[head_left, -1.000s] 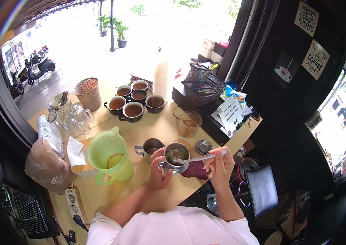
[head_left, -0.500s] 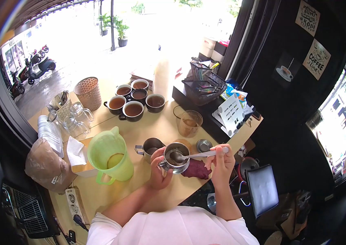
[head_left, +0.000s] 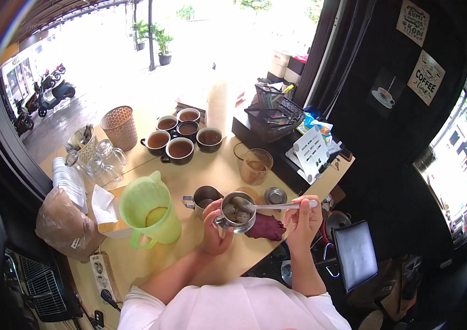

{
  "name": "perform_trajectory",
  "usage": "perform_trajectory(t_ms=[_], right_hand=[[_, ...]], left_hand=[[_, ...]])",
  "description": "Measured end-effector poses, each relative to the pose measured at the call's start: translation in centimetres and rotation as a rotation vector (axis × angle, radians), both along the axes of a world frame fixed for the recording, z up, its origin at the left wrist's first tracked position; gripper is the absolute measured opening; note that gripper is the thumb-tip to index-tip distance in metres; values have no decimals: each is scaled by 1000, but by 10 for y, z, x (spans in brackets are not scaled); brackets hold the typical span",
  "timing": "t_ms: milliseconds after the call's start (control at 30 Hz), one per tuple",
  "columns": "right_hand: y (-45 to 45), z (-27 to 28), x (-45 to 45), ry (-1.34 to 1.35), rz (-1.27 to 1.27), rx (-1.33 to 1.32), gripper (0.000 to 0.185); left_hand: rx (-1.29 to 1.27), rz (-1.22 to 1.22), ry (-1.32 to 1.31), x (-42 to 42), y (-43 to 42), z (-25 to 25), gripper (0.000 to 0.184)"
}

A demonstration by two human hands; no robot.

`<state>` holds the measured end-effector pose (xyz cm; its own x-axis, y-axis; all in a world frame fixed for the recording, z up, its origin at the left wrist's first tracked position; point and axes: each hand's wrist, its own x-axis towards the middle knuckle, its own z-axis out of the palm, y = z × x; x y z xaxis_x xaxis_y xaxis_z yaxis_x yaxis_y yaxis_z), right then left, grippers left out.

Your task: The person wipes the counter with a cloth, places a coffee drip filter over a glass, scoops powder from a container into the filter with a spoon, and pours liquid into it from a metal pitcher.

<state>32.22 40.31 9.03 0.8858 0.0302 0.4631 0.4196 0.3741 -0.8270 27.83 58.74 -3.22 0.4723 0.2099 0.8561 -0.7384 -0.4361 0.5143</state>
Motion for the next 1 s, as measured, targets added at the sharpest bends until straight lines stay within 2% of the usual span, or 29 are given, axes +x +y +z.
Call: perform_trajectory(t_ms=[100, 200, 300, 400, 500, 667, 1000], right_hand=[[1, -2, 1, 10, -4, 51, 29], [-1, -2, 1, -5, 5, -8, 30], [-2, 5, 8, -76, -85, 150, 29], [-5, 7, 29, -118, -218, 133, 26], [4, 1, 55, -166, -258, -76, 22], [21, -15, 83, -99, -296, -416, 16], [34, -35, 108, -134, -346, -597, 21]], left_hand=[[-4, 13, -6, 0, 0, 0, 62], [-4, 17, -12, 0, -1, 0, 61], [0, 15, -12, 0, 0, 1, 61], [-1, 18, -18, 1, 0, 0, 62], [-13, 17, -22, 1, -2, 1, 59], [-9, 13, -19, 0, 0, 1, 58], [-17, 9, -19, 1, 2, 2, 58]])
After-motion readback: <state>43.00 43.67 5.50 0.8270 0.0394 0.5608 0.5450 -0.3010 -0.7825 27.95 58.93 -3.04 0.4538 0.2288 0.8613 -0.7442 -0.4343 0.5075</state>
